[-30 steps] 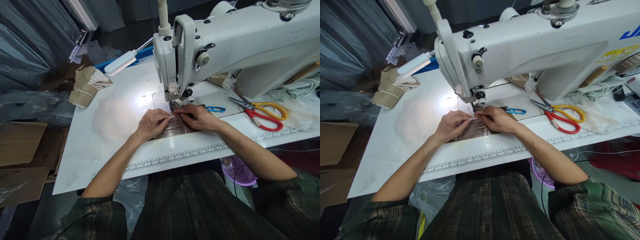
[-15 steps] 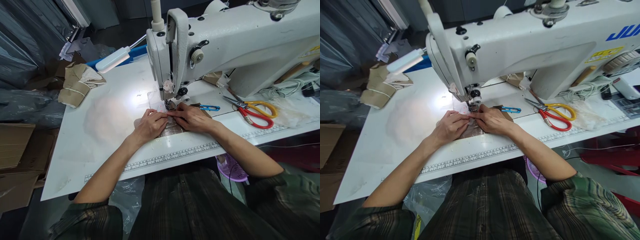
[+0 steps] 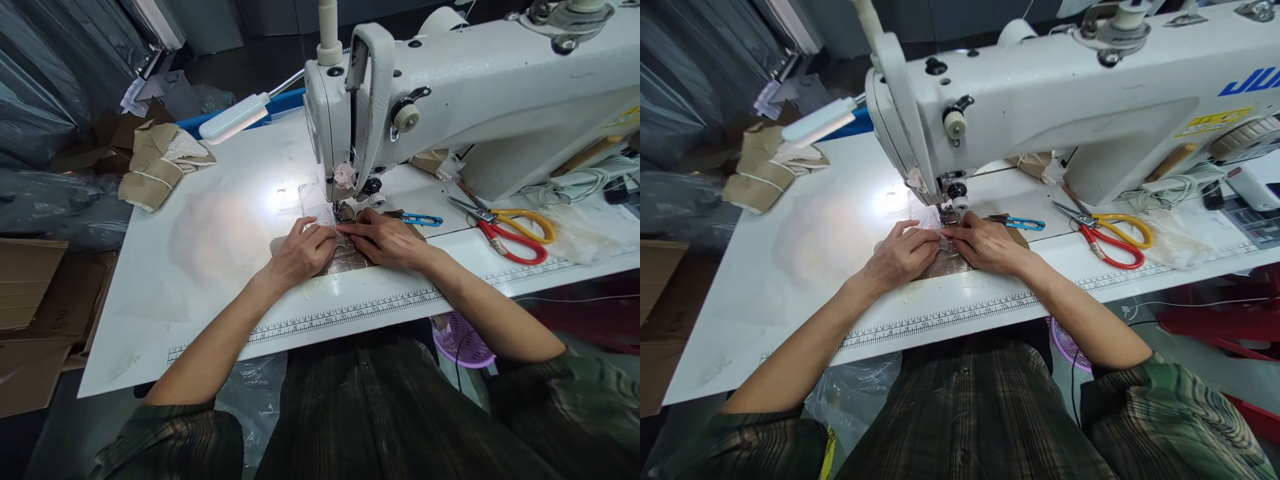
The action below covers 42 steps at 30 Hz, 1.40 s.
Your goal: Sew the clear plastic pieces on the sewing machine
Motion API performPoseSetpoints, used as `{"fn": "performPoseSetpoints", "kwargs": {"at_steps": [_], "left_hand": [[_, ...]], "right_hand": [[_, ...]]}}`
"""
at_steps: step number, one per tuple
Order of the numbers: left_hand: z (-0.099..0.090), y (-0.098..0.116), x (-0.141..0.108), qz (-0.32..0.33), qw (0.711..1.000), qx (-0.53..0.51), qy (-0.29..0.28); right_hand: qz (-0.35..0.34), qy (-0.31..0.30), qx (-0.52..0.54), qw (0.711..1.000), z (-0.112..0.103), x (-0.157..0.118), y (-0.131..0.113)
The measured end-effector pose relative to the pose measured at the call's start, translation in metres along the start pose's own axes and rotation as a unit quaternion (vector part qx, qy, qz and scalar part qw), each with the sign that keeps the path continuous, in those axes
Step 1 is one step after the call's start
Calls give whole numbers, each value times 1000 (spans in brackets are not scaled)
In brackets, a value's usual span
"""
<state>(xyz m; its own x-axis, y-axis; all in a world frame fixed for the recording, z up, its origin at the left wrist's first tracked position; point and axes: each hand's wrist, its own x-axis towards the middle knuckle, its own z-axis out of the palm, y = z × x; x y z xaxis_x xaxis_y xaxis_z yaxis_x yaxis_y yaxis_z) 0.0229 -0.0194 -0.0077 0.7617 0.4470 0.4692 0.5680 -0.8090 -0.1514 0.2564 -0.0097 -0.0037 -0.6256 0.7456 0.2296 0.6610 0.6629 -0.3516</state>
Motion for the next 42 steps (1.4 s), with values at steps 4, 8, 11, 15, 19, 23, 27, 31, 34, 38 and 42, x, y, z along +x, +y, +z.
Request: {"fn": "performPoseSetpoints", "kwargs": {"at_steps": [4, 8, 11, 15, 19, 23, 27, 31, 34, 38, 42], "left_hand": [[0, -1, -2, -3, 1000, -18, -9], [2, -2, -3, -2, 999, -32, -8], [3, -2, -3, 5, 1000, -30, 1], [3, -3, -3, 6, 999, -37, 10], [2, -3, -2, -4, 999, -46, 11], [2, -2, -2, 7, 1000, -27, 10], [2, -1, -2, 33, 999, 27, 10], [2, 0, -2, 37, 998, 34, -25], [0, 1, -2, 21, 999, 12, -37], [-8, -5, -1, -26, 998, -58, -23], [-16, -16, -1, -119, 991, -60, 23]], "right_hand": [[-1, -2, -12, 1000, 0, 0, -1], [5, -18, -22, 1000, 0, 1, -3], [11, -30, -27, 999, 0, 1, -4], [9, -15, 3, 1000, -1, 0, -4], [0, 4, 45, 999, -5, -5, -2], [-32, -8, 50, 998, -9, -8, -3], [-51, -22, 30, 998, -8, -7, -7], [-58, -23, 15, 998, -7, -6, -9], [-61, -21, 4, 998, -7, -6, -9], [-73, -20, -2, 997, -7, -7, -9], [-77, -14, 3, 997, -6, -8, -9]]}}
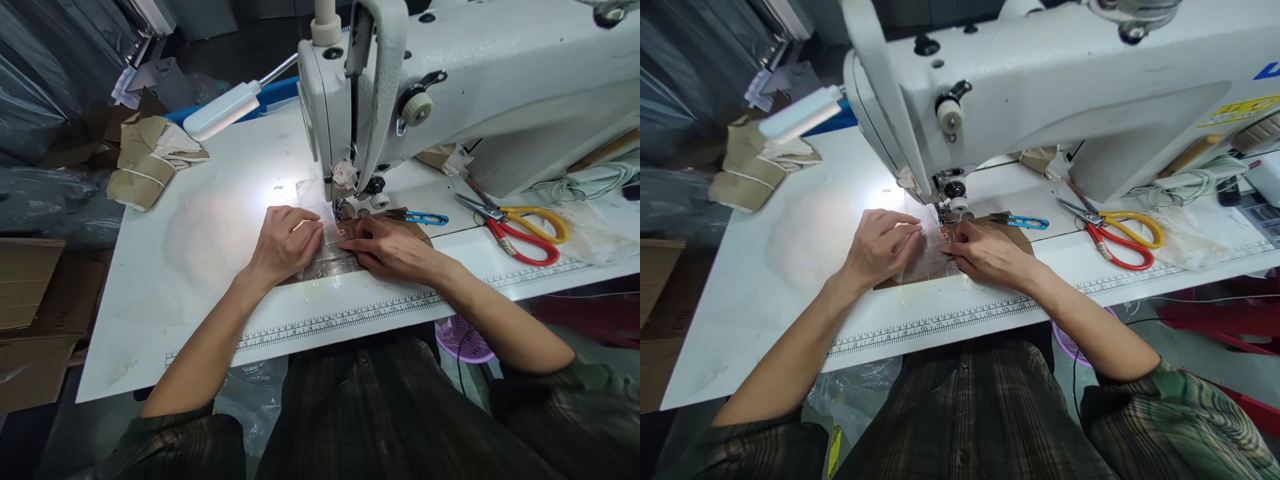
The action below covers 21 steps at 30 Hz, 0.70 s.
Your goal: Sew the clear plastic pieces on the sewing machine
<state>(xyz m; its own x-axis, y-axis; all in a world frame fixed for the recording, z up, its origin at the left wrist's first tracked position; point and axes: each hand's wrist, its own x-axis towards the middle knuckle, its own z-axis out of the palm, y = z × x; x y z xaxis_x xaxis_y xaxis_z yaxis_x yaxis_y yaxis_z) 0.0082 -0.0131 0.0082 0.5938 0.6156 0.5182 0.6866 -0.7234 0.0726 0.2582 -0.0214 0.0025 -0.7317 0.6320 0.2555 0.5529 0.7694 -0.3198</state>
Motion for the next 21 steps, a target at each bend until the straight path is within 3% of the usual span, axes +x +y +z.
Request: {"fn": "performPoseSetpoints", "kwargs": {"at_steps": [9, 21], "left_hand": [[17, -2, -1, 17, 998, -26, -46], [13, 1, 1, 17, 996, 5, -93]], "right_hand": [[-10, 16, -4, 1000, 3, -1, 1], [-9, 8, -18, 1000, 3, -1, 0]]}}
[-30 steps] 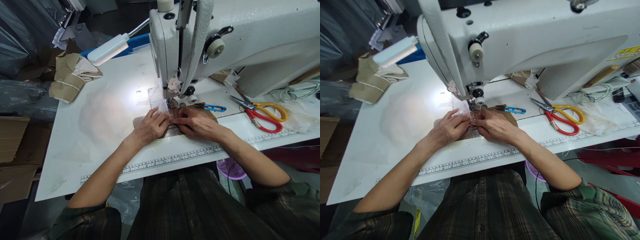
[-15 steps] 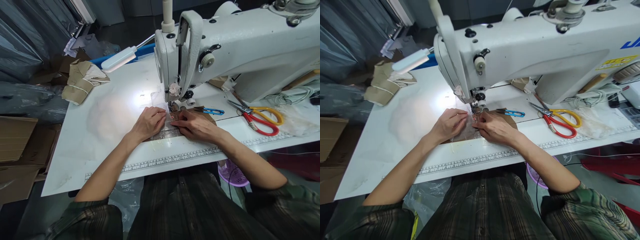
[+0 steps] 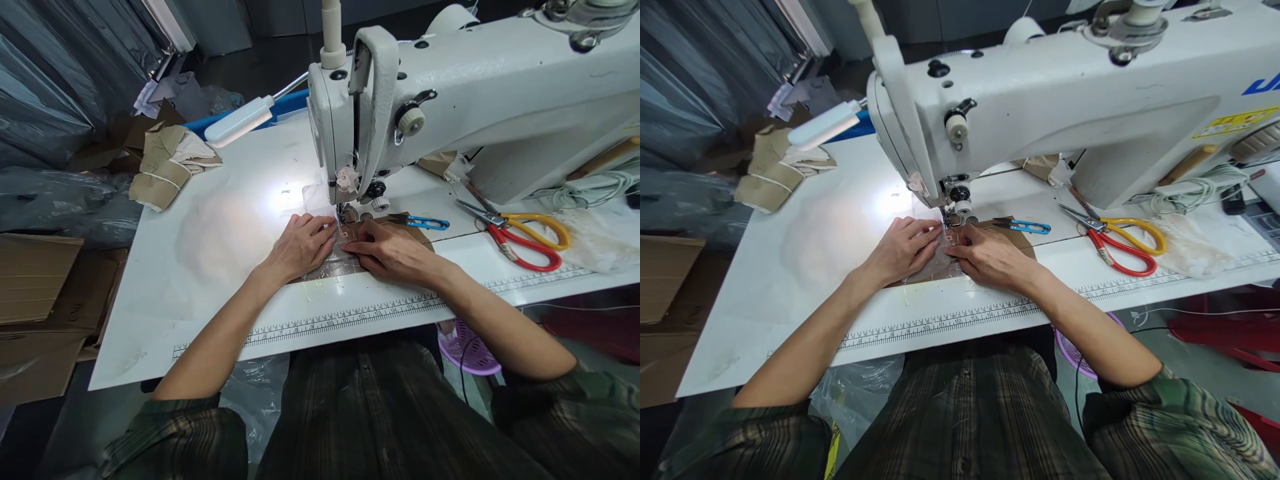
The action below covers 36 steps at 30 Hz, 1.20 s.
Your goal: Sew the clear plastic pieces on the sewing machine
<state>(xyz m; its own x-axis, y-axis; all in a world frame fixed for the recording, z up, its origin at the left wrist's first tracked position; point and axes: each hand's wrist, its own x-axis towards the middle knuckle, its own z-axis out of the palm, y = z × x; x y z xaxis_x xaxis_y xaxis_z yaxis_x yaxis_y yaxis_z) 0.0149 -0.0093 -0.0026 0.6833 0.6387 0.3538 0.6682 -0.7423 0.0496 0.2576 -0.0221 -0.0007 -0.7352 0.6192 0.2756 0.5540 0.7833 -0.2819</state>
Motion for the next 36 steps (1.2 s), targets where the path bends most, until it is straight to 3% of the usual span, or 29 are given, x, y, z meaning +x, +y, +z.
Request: {"fn": "performPoseSetpoints", "kwargs": {"at_steps": [9, 12, 18, 36], "left_hand": [[-3, 1, 8, 13, 998, 59, -35], [-1, -7, 13, 0, 999, 20, -43], [6, -10, 10, -46, 997, -62, 7], [6, -4, 11, 2, 999, 47, 0]], "right_hand": [[6, -8, -72, 997, 2, 3, -1], [22, -2, -79, 997, 4, 5, -2], [26, 3, -71, 997, 6, 5, -6], [46, 18, -62, 997, 9, 2, -5]]}}
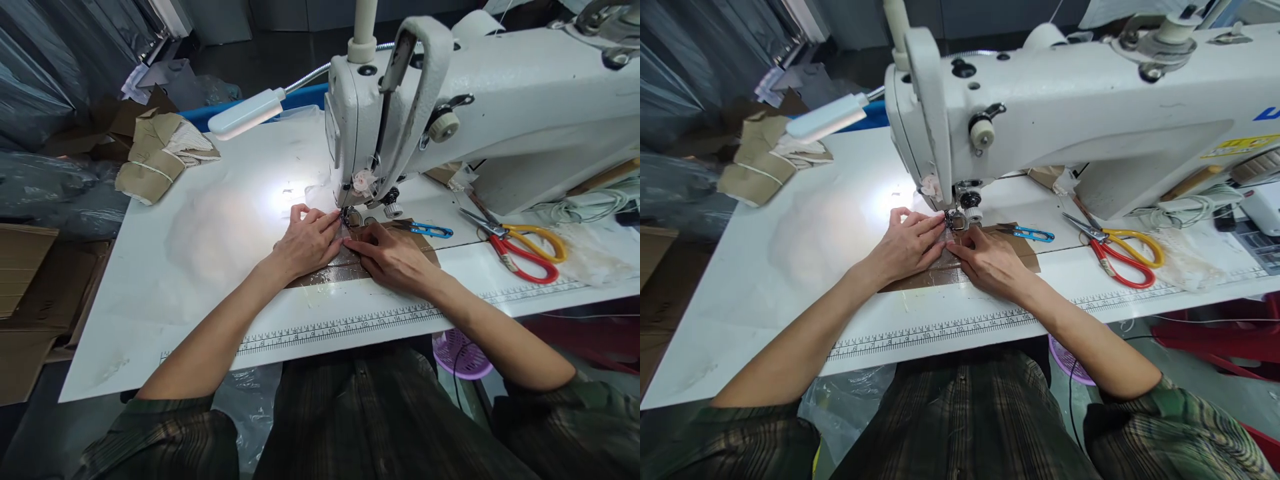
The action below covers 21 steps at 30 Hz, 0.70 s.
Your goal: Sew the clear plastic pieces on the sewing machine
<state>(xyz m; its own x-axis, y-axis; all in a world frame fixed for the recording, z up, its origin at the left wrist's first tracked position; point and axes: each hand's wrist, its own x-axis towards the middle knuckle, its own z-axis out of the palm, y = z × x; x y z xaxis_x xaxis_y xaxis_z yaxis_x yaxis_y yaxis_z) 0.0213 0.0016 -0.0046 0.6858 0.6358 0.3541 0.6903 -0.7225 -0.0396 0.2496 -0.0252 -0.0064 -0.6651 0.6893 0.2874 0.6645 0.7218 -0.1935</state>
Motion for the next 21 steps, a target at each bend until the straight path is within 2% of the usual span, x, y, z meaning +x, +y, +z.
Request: {"fn": "performPoseSetpoints", "kwargs": {"at_steps": [6, 21], "left_hand": [[-7, 6, 3, 2, 998, 46, -47], [-3, 14, 2, -17, 996, 71, -50]], "right_hand": [[13, 13, 4, 1000, 1, 0, 1], [46, 3, 40, 998, 0, 1, 0]]}}
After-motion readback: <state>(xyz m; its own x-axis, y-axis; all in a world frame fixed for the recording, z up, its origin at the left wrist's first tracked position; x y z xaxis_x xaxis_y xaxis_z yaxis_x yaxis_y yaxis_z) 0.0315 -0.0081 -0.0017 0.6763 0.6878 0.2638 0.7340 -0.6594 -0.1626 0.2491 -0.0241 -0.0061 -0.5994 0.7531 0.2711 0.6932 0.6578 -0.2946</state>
